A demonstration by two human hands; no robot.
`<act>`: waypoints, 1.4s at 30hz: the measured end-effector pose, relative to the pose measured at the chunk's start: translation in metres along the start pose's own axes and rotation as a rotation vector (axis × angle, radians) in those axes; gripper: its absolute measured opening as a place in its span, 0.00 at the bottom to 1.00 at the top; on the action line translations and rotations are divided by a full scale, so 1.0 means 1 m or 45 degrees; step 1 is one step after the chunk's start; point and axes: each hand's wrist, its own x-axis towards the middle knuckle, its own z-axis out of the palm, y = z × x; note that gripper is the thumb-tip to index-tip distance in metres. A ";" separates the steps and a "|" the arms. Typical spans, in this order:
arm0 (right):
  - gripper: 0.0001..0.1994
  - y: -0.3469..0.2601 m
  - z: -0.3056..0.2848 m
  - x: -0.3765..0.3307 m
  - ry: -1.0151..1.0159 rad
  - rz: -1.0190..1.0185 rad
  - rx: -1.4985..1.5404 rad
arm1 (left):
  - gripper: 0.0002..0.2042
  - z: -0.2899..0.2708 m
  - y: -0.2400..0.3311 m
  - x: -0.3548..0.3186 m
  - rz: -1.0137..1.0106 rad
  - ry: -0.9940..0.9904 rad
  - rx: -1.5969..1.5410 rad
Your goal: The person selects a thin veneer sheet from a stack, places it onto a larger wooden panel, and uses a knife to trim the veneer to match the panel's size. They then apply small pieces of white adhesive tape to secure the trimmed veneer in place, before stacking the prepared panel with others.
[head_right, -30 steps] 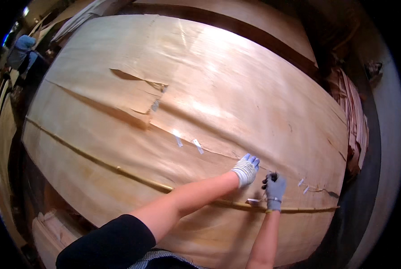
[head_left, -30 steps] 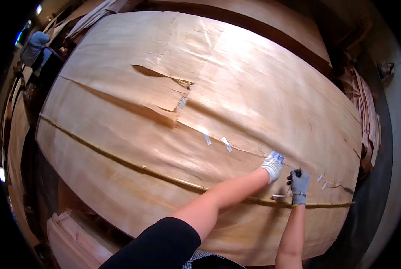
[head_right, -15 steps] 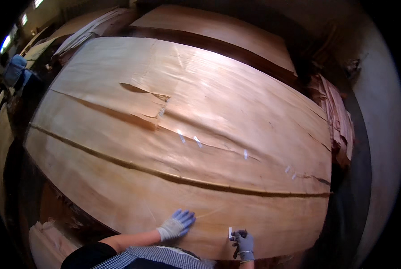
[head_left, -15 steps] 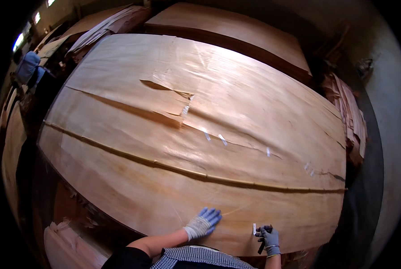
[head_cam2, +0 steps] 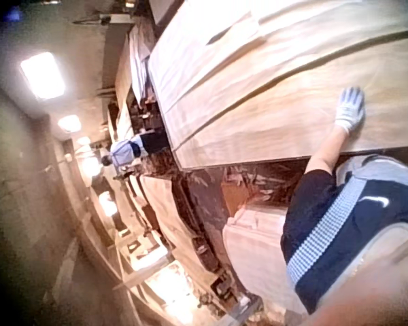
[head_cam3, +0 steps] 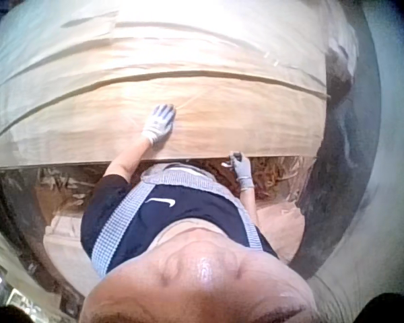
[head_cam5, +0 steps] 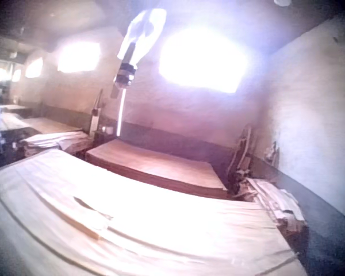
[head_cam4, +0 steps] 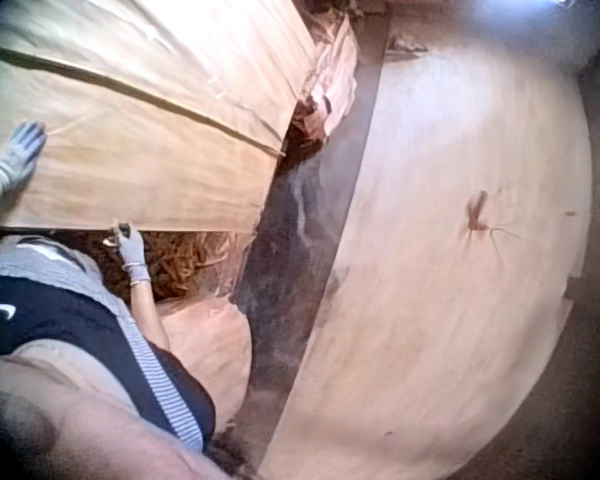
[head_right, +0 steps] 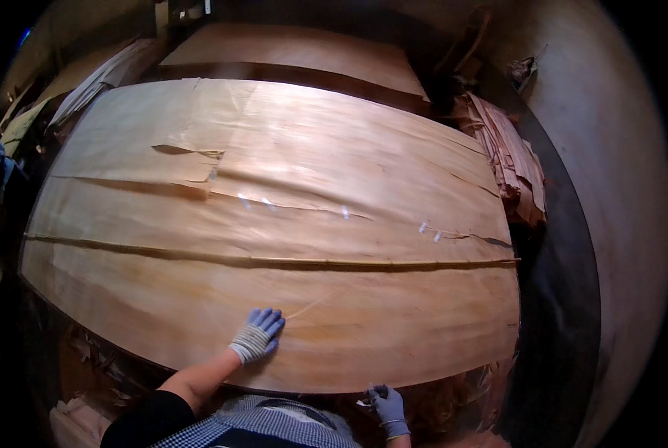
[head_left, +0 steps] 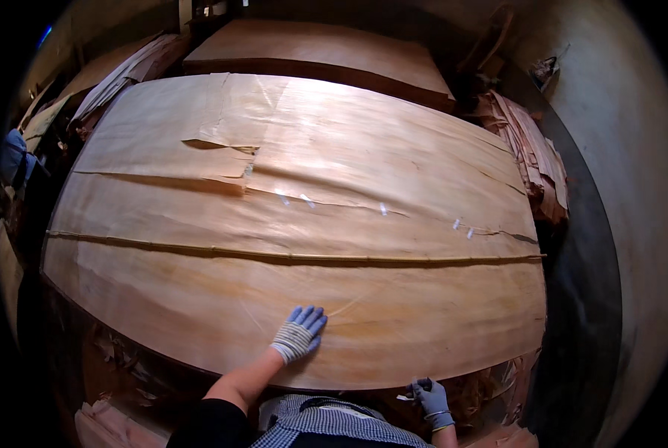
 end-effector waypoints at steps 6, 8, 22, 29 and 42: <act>0.13 0.061 -0.074 -0.009 -0.016 -0.194 -0.274 | 0.26 0.021 -0.005 0.007 -0.050 -0.117 0.056; 0.14 0.103 -0.114 -0.012 0.068 -0.200 -0.154 | 0.25 0.027 -0.002 0.011 -0.081 -0.068 0.200; 0.10 0.232 -0.345 -0.082 0.711 0.017 0.313 | 0.07 0.053 0.423 0.254 0.458 0.013 -0.487; 0.08 0.234 -0.421 -0.052 0.766 0.049 0.438 | 0.09 -0.005 0.616 0.334 1.327 -0.235 -0.847; 0.10 0.298 -0.555 -0.063 1.091 0.512 0.911 | 0.09 0.036 0.842 0.456 1.994 0.087 -1.963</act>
